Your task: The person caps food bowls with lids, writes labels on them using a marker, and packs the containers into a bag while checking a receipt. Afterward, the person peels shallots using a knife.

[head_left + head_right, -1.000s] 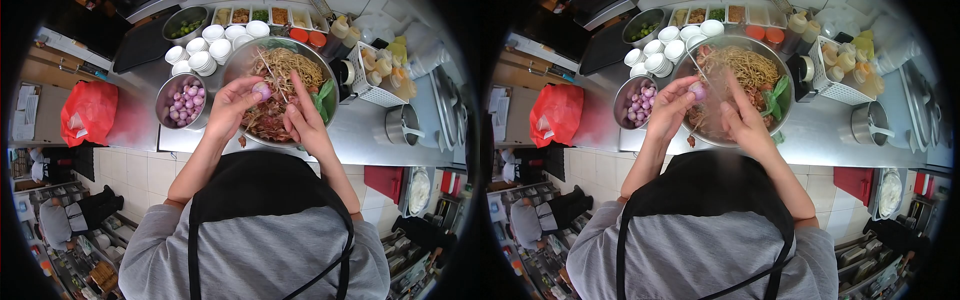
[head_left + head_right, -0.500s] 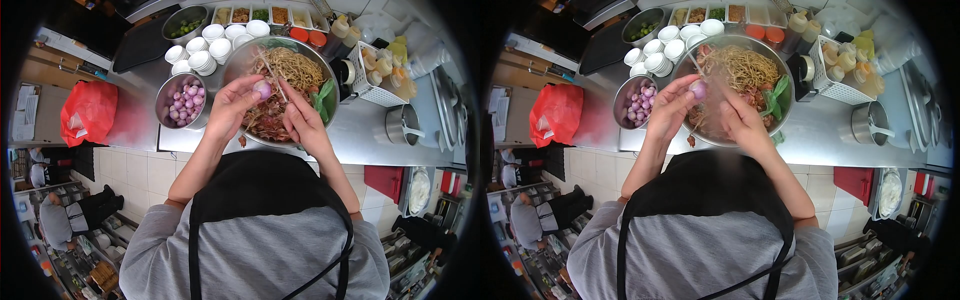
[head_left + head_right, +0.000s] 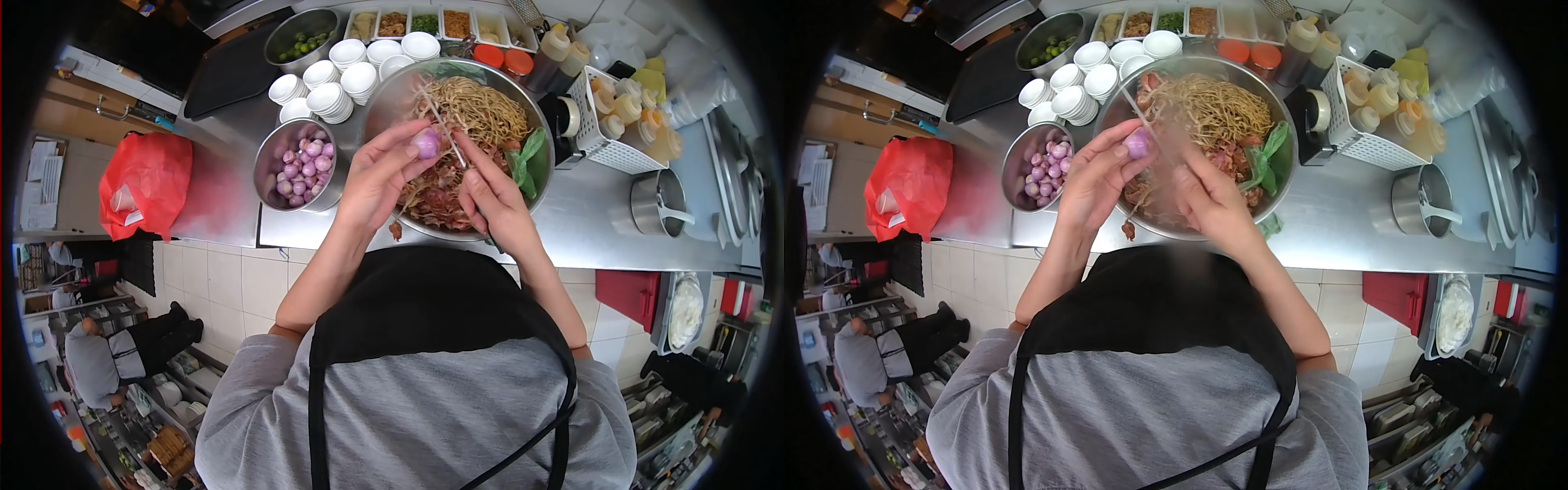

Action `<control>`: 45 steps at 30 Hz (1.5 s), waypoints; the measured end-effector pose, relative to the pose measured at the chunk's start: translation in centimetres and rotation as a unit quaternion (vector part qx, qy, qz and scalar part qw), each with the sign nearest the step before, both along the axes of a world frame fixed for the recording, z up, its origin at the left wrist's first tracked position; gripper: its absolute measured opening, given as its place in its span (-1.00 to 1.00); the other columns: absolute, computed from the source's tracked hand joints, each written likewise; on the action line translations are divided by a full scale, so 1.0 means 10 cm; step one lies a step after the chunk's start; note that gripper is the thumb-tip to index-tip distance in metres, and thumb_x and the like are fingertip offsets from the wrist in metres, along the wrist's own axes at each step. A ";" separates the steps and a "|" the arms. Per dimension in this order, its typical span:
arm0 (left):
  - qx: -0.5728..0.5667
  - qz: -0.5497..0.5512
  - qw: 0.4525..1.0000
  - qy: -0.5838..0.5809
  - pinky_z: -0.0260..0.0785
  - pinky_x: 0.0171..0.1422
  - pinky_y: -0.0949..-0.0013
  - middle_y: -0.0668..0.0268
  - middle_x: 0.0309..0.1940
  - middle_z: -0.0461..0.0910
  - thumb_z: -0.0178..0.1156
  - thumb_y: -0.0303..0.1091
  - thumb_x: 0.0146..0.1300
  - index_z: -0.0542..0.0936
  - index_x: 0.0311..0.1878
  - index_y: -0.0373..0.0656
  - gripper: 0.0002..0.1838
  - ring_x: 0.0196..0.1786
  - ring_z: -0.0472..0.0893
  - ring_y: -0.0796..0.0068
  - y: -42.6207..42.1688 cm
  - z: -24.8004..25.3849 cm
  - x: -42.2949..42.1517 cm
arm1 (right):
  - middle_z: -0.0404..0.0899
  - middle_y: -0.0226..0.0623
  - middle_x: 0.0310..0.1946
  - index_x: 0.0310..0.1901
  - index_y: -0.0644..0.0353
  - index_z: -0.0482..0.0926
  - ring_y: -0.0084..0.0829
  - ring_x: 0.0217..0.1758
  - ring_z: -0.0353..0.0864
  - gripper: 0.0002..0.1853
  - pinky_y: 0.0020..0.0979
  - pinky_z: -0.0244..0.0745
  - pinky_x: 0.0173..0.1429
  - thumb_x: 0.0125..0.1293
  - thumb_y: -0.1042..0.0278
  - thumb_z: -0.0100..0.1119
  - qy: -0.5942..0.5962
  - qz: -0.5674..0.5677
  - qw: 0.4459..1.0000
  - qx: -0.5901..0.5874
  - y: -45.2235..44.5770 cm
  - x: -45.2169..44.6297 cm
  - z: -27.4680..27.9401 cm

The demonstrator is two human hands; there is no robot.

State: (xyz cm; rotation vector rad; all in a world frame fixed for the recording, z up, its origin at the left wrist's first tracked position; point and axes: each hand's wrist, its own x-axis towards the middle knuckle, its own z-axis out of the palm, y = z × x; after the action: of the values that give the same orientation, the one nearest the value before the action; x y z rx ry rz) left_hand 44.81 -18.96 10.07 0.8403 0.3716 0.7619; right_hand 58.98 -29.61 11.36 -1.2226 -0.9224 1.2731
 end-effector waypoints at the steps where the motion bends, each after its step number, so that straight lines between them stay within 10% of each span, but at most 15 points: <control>1: 0.001 0.002 1.000 0.000 0.31 0.16 0.31 0.20 -0.07 0.46 0.06 -0.53 0.16 0.41 0.01 -0.34 -0.68 -0.02 0.47 0.46 -0.01 0.00 0.00 | 0.21 -0.51 -0.68 0.29 0.01 0.07 -0.73 -0.70 0.10 -0.53 -0.71 0.06 -0.63 0.36 0.27 -0.24 -0.015 0.013 1.000 0.016 -0.01 -0.02 0.02; 23: 0.135 0.055 0.984 0.105 0.27 0.12 0.43 0.19 -0.09 0.50 0.09 -0.56 0.12 0.40 0.03 -0.34 -0.64 -0.01 0.47 0.48 -0.02 -0.02 0.00 | 0.24 -0.56 -0.61 0.23 0.05 0.21 -0.75 -0.60 0.16 -0.58 -0.71 0.12 -0.54 0.32 0.41 -0.17 -0.018 -0.002 1.000 -0.012 0.04 0.01 -0.01; 33: 0.022 0.044 0.998 0.042 0.32 0.12 0.37 0.23 -0.08 0.48 0.03 -0.51 0.20 0.44 -0.01 -0.30 -0.73 -0.02 0.47 0.47 -0.01 -0.05 0.03 | 0.22 -0.50 -0.66 0.31 -0.01 0.02 -0.72 -0.69 0.12 -0.52 -0.71 0.06 -0.62 0.37 0.28 -0.25 0.014 0.014 0.999 0.025 0.04 -0.07 -0.06; 45: -0.038 0.008 0.999 -0.004 0.30 0.17 0.32 0.16 -0.07 0.46 0.01 -0.38 0.23 0.33 0.07 -0.33 -0.64 0.00 0.47 0.34 0.08 -0.17 -0.01 | 0.21 -0.57 -0.64 0.23 0.00 0.23 -0.76 -0.64 0.13 -0.59 -0.72 0.09 -0.59 0.34 0.37 -0.19 -0.019 -0.057 0.998 0.003 0.13 0.14 -0.10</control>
State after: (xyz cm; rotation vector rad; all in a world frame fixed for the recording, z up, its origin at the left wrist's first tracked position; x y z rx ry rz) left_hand 44.75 -18.15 8.41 0.7630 0.3983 0.7612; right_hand 60.34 -28.33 10.34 -1.2794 -0.8705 1.1590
